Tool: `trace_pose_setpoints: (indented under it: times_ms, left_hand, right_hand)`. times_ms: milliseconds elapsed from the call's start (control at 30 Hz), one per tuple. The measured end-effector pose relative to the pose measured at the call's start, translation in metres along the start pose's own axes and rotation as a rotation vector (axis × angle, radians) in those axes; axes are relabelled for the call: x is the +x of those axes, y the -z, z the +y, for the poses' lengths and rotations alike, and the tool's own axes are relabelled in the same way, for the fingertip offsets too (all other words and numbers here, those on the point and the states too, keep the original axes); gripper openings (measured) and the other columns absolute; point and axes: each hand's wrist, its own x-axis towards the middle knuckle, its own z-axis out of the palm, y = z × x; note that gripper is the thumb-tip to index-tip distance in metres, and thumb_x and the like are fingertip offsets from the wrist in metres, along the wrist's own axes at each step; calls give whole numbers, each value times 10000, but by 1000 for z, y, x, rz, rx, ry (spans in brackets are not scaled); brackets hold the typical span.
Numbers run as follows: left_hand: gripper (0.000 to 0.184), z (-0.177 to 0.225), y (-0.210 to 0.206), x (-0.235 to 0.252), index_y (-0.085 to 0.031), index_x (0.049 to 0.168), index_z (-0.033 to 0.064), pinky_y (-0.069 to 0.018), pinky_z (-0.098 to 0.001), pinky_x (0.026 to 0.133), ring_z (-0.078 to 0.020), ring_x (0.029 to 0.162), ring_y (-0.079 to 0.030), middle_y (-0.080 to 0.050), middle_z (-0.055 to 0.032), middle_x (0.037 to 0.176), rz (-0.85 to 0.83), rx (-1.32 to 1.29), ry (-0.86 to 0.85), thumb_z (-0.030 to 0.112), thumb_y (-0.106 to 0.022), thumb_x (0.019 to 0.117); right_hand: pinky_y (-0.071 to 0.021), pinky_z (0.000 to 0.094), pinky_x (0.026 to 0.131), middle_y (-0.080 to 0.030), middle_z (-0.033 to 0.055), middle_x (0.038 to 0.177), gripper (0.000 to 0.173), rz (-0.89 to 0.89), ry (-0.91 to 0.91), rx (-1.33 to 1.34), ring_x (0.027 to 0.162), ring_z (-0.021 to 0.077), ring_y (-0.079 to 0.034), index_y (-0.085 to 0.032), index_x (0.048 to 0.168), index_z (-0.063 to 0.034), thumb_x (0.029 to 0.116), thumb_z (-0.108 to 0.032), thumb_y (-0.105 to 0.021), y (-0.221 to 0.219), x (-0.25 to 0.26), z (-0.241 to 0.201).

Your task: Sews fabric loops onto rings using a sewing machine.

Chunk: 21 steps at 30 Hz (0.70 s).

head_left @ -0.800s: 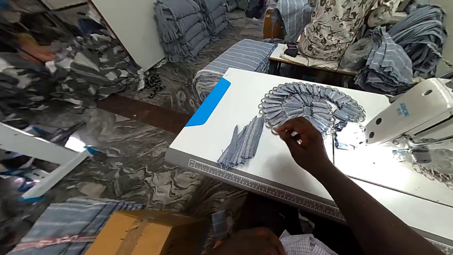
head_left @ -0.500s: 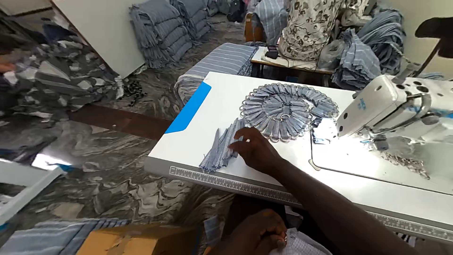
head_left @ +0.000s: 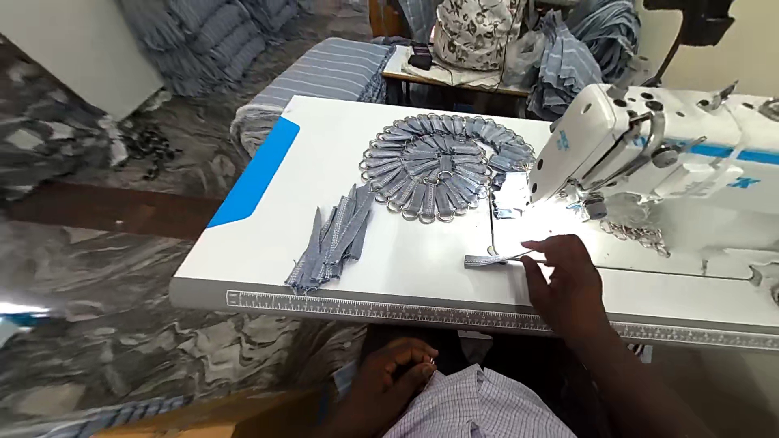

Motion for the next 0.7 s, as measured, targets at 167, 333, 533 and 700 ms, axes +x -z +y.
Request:
trace_pose_setpoints:
  times_ms: [167,333,533,700]
  left_hand:
    - [206,1,1,-2,-740,1039,65,-619,-347,827,-192,968,-697,-694,-78,1190,22,63,2,240,-632,1035]
    - [224,10,-4,-6,-729,1024,52,-624,-348,795,-203,943,-697,-688,-99,1170,54,-8,25,246,-618,1042]
    - [242,52,-15,21,-714,1087,66,-618,-359,827,-197,932,-701,-703,-68,1150,-7,51,-54,261,-570,1065]
    - [154,106,-45,69,-727,1073,133,-631,-252,743,-75,935,-684,-644,20,1268,71,413,-352,216,-603,1037]
  right_hand:
    - [-516,439,1065,-667,66,1284,318,-245,293,95,1247,226,-607,-690,1301,-116,1039,-253,-576,-19,5,-12]
    - [-474,416,1123,-613,108,1355,561,-205,411,82,1343,250,-536,-656,1336,-102,972,-528,-646,-25,-52,13]
    - [-552,398,917,-676,47,1065,241,-86,411,13,1067,232,-633,-742,1202,-156,1005,-180,-604,3,-74,42]
    - [-566,283,619,-681,9,955,232,16,-278,576,741,109,-642,-721,1174,-121,1049,-243,-568,13,-61,-7]
